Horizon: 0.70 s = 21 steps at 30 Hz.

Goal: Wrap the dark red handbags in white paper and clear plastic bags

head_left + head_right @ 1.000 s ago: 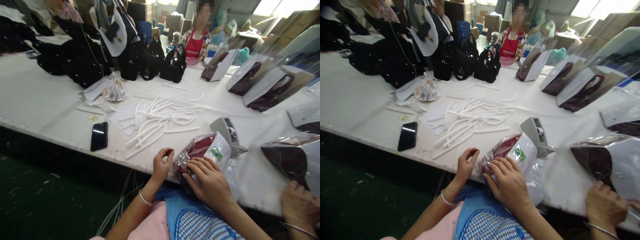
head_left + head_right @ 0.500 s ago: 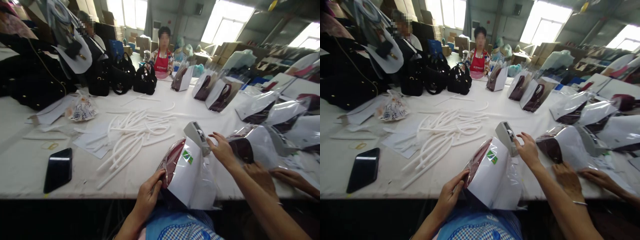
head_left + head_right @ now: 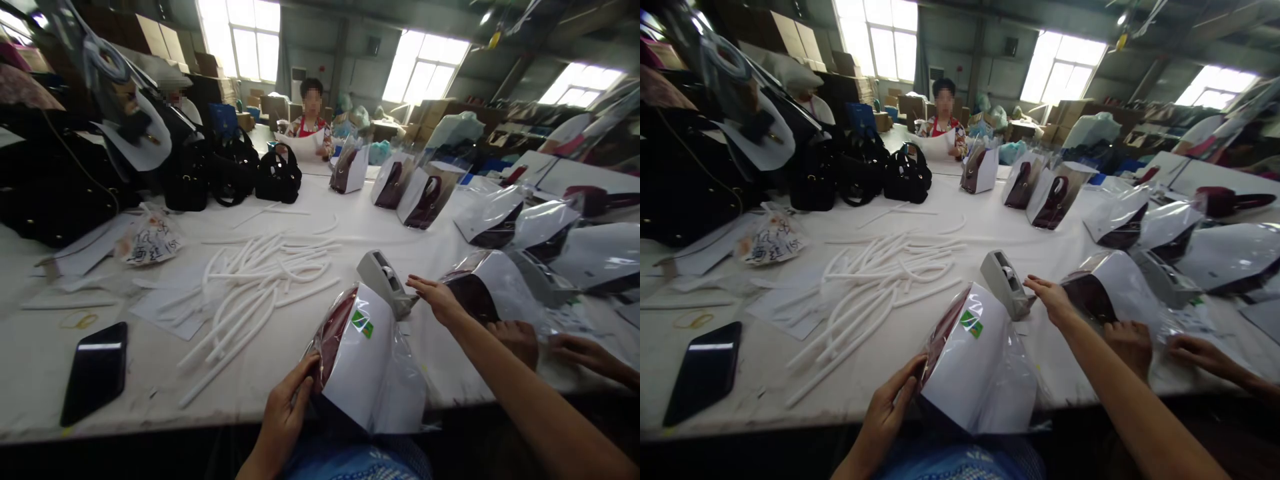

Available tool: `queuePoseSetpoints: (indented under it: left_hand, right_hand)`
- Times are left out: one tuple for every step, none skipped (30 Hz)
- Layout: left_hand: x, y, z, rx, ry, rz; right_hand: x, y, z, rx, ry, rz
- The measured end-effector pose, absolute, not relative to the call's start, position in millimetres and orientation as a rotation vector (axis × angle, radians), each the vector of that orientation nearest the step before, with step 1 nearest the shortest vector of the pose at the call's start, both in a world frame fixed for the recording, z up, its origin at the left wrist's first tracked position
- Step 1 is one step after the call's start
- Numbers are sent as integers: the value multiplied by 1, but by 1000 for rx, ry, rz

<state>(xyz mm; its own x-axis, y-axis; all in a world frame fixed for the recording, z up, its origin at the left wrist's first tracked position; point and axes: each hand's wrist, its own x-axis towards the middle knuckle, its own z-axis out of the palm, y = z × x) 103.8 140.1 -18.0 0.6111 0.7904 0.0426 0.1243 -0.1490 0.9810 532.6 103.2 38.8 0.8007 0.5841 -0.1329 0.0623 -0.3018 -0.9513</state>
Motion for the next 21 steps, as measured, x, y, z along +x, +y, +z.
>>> queuePoseSetpoints:
  left_hand:
    - [104, 140, -17, 1643, 776, 692]
    - [104, 140, -17, 1643, 781, 692]
    - [104, 140, -16, 1644, 784, 691]
    - [104, 140, -15, 1645, 785, 692]
    - [104, 139, -15, 1646, 786, 694]
    - [105, 139, -15, 1646, 786, 696]
    - [105, 139, -14, 1644, 788, 700]
    - [105, 139, -14, 1640, 789, 703]
    - [105, 139, -14, 1636, 792, 706]
    - [105, 139, -14, 1631, 794, 707]
    - [105, 139, -14, 1627, 797, 707]
    - [105, 139, -14, 1624, 798, 705]
    - [105, 139, -14, 1620, 799, 702]
    - [105, 139, -14, 1617, 800, 700]
    - [105, 139, -15, 1613, 802, 700]
    - [105, 140, -15, 1609, 803, 702]
    - [105, 140, -15, 1605, 802, 707]
    - [105, 140, -16, 1603, 798, 714]
    - [105, 141, -16, 1602, 792, 718]
    - [105, 141, -16, 1600, 785, 714]
    - [104, 142, -15, 1596, 776, 702]
  right_hand:
    - [531, 95, 43, -1789, -483, 556]
    - [529, 86, 47, -1760, -472, 559]
    - [527, 76, 49, -1736, -461, 567]
    - [525, 66, 51, -1720, -450, 581]
    - [522, 56, 51, -1714, -438, 599]
    - [519, 47, 49, -1717, -424, 619]
    - [516, 41, 45, -1726, -410, 639]
    - [513, 36, 40, -1741, -396, 656]
    - [511, 33, 33, -1761, -382, 666]
    - [509, 32, 26, -1783, -371, 666]
    - [508, 33, 19, -1805, -364, 656]
    - [508, 35, 12, -1829, -363, 637]
    - [508, 37, 7, -1853, -367, 615]
    - [508, 38, 4, -1877, -374, 593]
    - [509, 38, 2, -1902, -385, 573]
    - [509, 37, 3, -1927, -398, 557]
    - [508, 35, 7, -1949, -415, 543]
    - [507, 32, 13, -1967, -440, 534]
    - [504, 30, 22, -1979, -471, 528]
    - [500, 27, 33, -1985, -505, 532]
    - [494, 27, 46, -1986, -560, 550]
